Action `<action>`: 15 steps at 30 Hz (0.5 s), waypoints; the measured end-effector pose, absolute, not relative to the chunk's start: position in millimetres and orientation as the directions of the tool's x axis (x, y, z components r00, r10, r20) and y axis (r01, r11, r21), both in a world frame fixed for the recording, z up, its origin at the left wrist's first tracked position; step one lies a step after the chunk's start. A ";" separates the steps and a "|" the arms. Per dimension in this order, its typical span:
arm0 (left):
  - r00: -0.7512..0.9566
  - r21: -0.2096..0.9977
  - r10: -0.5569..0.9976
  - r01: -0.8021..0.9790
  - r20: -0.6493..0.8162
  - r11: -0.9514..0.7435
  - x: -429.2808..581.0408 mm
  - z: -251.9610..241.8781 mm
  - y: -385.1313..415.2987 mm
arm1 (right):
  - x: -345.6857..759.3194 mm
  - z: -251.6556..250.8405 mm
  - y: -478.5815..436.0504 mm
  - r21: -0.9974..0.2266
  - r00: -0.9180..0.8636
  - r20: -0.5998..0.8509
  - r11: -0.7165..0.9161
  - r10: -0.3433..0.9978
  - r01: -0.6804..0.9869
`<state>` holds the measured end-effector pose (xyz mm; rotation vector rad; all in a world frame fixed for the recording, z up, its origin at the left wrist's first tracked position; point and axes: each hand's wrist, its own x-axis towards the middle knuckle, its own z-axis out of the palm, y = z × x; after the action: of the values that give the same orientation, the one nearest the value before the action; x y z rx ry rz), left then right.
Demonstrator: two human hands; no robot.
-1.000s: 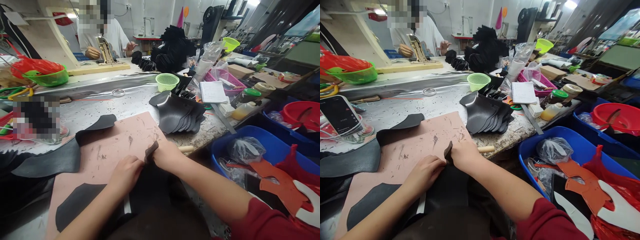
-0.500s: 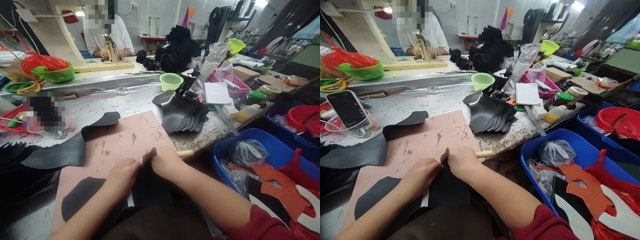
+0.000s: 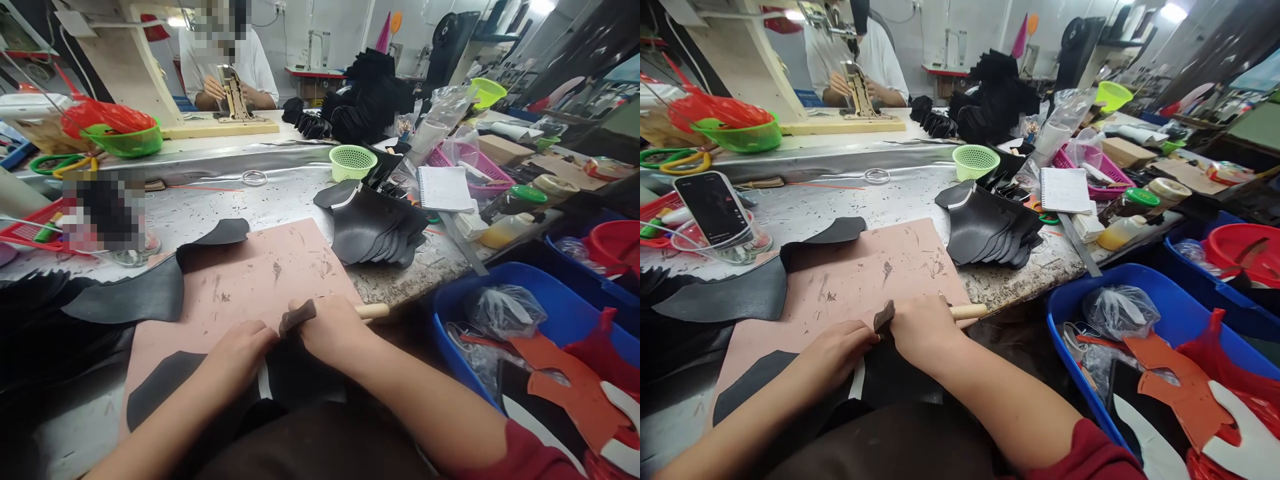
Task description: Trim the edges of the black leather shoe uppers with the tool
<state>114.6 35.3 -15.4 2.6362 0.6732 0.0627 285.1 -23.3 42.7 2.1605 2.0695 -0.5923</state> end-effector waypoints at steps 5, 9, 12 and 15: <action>0.876 0.424 0.479 0.454 -0.053 -0.783 106.0 -14.9 33.7 | 279.6 36.3 -23.6 -0.203 -0.056 -0.291 -0.005 0.955 0.979; 0.882 0.463 0.471 0.425 -0.018 -0.778 100.1 -15.9 34.4 | 274.2 33.2 -24.8 -0.186 -0.094 -0.258 0.046 0.962 0.981; 0.884 0.435 0.467 0.422 -0.003 -0.796 95.3 -17.1 35.3 | 270.5 30.5 -24.8 -0.166 -0.115 -0.272 0.071 0.955 0.984; 0.881 0.460 0.472 0.422 -0.008 -0.781 90.2 -19.0 34.9 | 266.5 28.4 -24.1 -0.162 -0.105 -0.242 0.066 0.965 0.985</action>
<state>90.2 34.9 -19.0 2.5907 0.6529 0.1484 266.5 -24.1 28.4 2.0540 2.2416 -0.4398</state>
